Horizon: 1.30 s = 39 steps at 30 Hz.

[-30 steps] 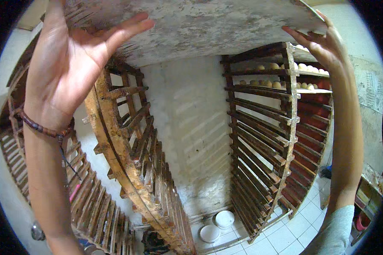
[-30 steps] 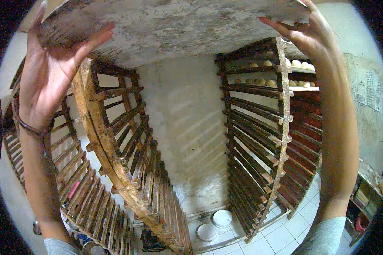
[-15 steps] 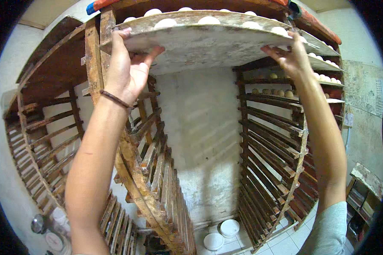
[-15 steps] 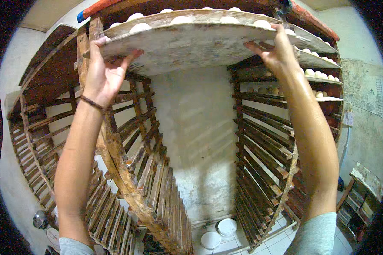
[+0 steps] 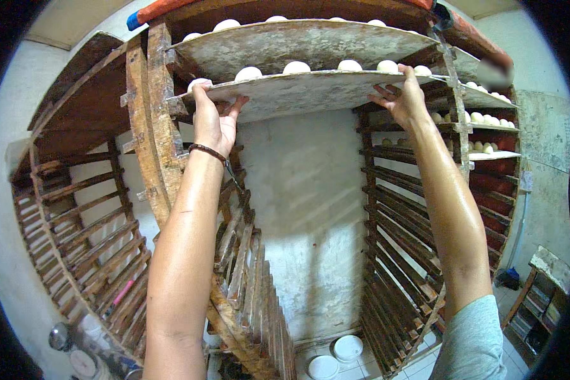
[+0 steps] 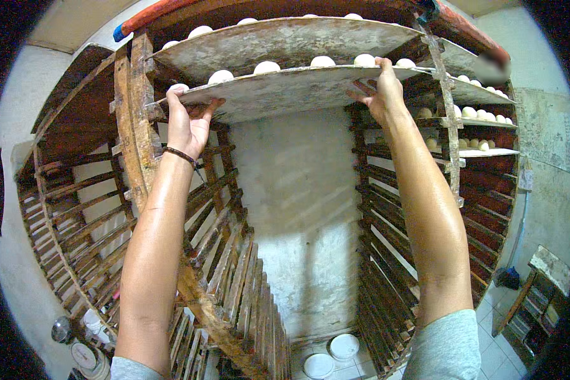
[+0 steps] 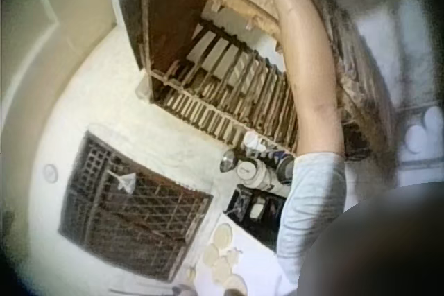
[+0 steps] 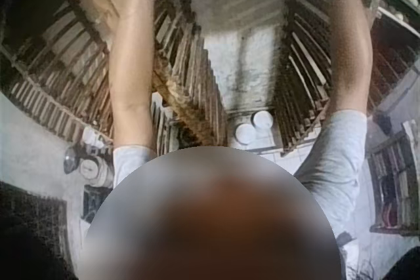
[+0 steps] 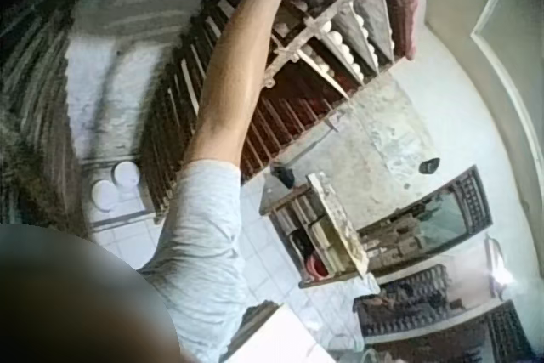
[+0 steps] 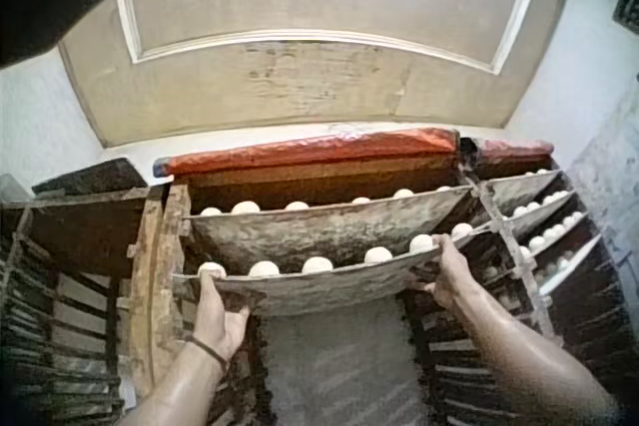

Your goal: The person places small dough balls onto a large square board covered in flour and subsequently transfers the loaded board onto a wooden rack in a storage area.

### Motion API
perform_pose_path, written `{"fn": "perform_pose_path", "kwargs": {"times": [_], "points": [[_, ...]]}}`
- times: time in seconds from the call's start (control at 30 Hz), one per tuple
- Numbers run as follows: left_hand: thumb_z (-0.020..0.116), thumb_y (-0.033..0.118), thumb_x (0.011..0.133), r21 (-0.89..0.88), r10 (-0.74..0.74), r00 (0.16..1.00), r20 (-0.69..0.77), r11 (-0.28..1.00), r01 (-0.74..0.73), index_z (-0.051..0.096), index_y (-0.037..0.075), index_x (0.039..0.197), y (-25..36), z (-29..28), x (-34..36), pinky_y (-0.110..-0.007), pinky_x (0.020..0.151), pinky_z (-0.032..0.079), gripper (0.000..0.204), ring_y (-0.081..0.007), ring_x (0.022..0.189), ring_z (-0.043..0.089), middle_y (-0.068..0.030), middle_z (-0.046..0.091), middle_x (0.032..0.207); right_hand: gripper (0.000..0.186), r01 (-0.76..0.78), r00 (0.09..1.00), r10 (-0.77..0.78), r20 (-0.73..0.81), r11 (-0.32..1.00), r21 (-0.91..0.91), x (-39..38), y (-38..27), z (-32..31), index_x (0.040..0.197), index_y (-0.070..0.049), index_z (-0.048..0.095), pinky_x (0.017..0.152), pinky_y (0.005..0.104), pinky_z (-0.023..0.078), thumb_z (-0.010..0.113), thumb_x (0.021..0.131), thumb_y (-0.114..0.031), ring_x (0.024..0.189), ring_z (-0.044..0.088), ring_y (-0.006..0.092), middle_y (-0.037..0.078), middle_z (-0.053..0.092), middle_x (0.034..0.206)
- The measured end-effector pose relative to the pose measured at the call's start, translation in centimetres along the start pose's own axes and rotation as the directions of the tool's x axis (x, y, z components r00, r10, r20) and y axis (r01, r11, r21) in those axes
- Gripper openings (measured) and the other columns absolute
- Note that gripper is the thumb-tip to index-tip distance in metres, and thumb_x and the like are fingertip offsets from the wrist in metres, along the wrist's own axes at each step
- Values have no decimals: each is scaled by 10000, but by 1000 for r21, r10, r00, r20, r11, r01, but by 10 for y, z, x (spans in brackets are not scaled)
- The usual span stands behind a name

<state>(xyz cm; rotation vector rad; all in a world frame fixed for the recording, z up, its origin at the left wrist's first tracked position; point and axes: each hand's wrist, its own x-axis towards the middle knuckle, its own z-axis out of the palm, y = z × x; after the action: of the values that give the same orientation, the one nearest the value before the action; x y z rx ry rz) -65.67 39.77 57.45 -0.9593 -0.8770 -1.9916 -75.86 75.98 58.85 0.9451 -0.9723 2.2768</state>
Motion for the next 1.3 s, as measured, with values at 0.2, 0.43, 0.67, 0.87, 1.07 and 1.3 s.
{"fn": "perform_pose_path", "kwargs": {"times": [0.2,0.43,0.67,0.87,1.07,1.3], "points": [[598,671,945,66,-237,971,11,970,236,301,46,1573,0,1,-15,-634,1193,381,934,-463,1452,396,-245,375,1560,704,-69,996,75,38,988,-138,-5,-2,5,1471,-17,453,1032,742,470,518,1036,-567,1262,550,394,251,480,1408],[605,466,1041,-28,-532,699,478,787,617,361,10,1569,-28,15,-213,-463,1080,531,740,-260,1243,636,-135,593,1430,973,-113,993,98,-64,936,-334,-116,-7,-20,1643,-83,169,1033,678,502,609,976,-638,1388,534,372,274,421,1570],[493,274,1123,761,-819,-177,546,396,515,566,-6,1454,-128,-349,-706,-421,1057,514,439,-249,1225,641,-100,692,1351,296,-595,771,489,-408,326,-735,-484,148,-170,1053,2,698,807,385,594,568,1036,-264,875,700,178,84,715,916],[505,252,1116,920,-730,-683,-23,-283,271,568,2,1452,-125,-451,-810,-414,1059,512,424,-255,1237,633,-105,676,1370,393,-973,-17,253,-967,-228,-43,-1029,173,-184,975,-93,791,788,382,613,587,1036,-423,871,772,241,163,781,951],[517,231,1108,861,-638,-746,-194,-474,182,570,10,1449,-113,-516,-819,-407,1061,509,410,-262,1249,624,-111,659,1389,391,-883,-387,115,-915,-332,332,-1276,175,104,941,-147,793,853,432,600,521,1049,-407,893,769,239,115,787,924],[531,206,1100,935,-605,-786,-126,-336,108,573,19,1447,-69,-450,-847,-400,1063,507,396,-269,1263,614,-118,641,1411,269,-613,-638,-510,-577,790,-21,-1261,173,383,1171,-33,695,667,296,558,637,1004,-237,753,696,121,88,722,897]]}}
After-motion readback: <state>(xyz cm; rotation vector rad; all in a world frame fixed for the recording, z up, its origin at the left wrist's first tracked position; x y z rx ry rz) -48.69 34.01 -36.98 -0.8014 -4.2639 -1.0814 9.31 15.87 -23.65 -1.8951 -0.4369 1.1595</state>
